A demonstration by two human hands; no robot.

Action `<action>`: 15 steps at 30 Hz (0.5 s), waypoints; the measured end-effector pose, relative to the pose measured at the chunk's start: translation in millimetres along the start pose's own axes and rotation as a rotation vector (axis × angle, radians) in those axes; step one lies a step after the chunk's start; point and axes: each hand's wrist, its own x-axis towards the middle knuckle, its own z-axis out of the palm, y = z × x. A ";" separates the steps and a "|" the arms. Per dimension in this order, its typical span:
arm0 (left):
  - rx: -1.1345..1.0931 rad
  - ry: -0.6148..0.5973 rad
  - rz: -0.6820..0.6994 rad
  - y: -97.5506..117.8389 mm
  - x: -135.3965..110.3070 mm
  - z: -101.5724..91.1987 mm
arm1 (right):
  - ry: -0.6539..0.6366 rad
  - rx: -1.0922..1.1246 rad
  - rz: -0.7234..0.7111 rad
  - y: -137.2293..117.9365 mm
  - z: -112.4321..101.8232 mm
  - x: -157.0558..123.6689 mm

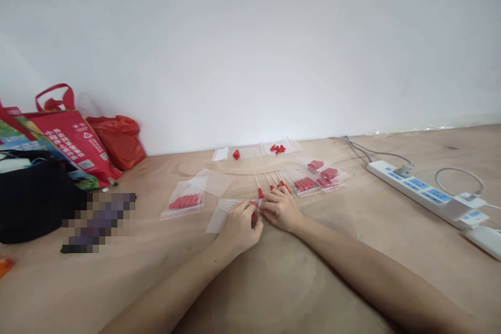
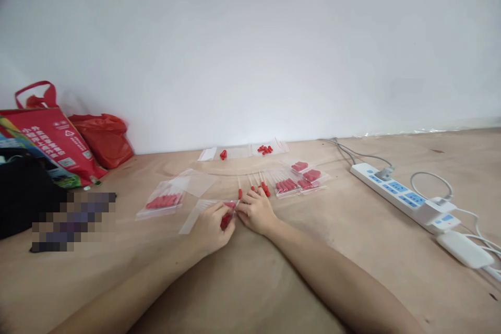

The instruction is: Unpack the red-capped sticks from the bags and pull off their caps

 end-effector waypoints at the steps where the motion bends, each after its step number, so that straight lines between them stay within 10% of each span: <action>1: -0.010 -0.016 -0.022 -0.5 0.8 -0.4 | -0.011 0.009 0.019 0.1 -0.1 -0.1; 7: -0.176 -0.033 -0.186 -13.1 7.0 -1.2 | -0.043 0.108 0.162 3.7 -3.1 -1.2; 15: -0.515 -0.050 -0.381 -32.3 6.7 18.2 | -0.029 0.175 0.017 3.4 -4.8 -0.3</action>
